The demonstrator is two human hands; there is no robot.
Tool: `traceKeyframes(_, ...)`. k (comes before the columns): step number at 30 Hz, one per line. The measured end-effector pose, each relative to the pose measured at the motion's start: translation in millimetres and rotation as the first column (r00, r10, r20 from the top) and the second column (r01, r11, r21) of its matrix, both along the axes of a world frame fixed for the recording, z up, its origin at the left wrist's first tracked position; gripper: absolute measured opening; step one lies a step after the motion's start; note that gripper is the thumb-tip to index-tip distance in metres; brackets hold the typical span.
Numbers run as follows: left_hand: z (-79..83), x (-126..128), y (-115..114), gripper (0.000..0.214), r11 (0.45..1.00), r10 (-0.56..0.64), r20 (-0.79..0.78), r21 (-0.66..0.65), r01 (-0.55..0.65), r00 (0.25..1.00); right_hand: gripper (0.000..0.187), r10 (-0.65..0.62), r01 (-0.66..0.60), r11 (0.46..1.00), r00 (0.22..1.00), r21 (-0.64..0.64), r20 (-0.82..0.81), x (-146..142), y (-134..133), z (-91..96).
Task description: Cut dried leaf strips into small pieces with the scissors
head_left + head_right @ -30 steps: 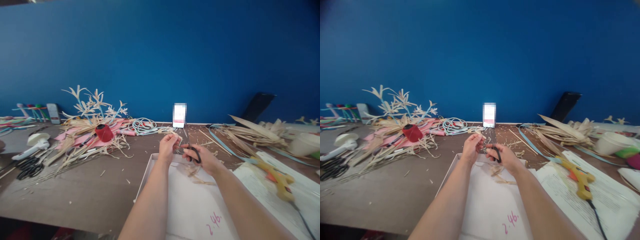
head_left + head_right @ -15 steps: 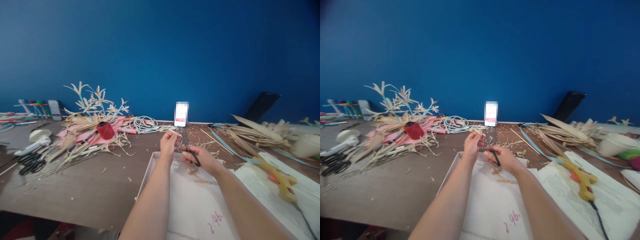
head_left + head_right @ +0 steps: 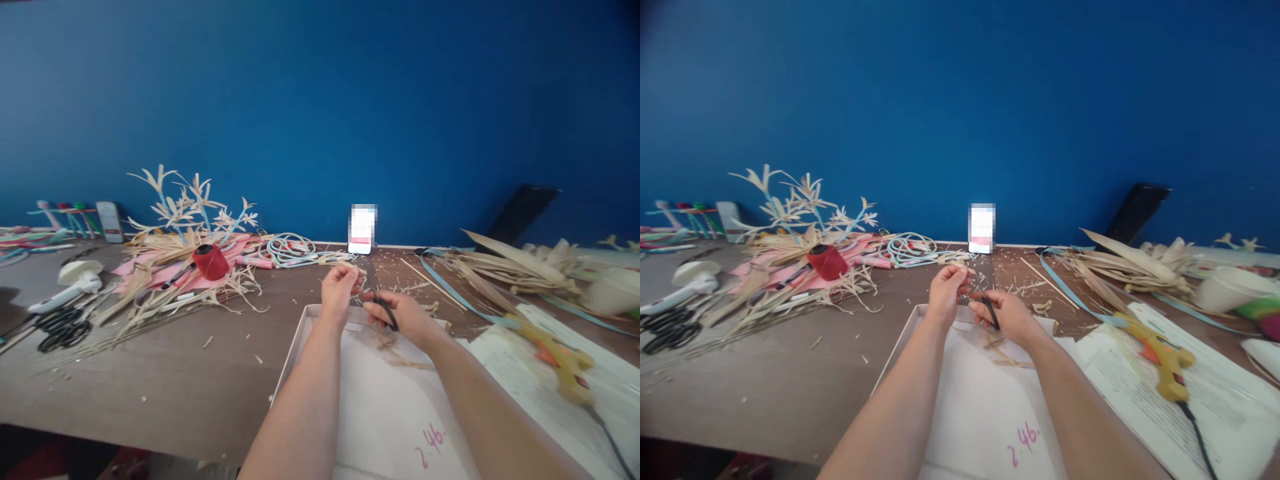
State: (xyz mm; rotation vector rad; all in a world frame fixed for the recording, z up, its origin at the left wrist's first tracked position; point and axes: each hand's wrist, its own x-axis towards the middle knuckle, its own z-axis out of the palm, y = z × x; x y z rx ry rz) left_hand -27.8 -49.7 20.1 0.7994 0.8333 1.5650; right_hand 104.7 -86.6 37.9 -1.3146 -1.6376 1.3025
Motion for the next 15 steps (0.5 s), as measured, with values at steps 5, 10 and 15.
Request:
traceKeyframes(5, 0.9, 0.5, -2.0, 0.023, 1.000, -0.022, -0.047, 0.021, 0.023, 0.999, 0.044, -0.030, 0.030, 1.000, 1.000, 0.008, 0.008, 0.3, 0.8, 0.7)
traceKeyframes(10, 4.2, 0.5, -5.2, 0.020, 0.999, -0.035, -0.155, 0.032, 0.041, 0.987, 0.042, -0.038, 0.038, 0.999, 0.999, 0.028, -0.005, 0.8, 1.5, 3.3)
traceKeyframes(15, 3.1, -0.4, -2.9, 0.020, 0.999, -0.032, -0.078, 0.005, 0.033, 0.996, 0.043, -0.044, 0.044, 0.999, 0.999, 0.008, 0.006, 0.1, 0.3, 5.7)
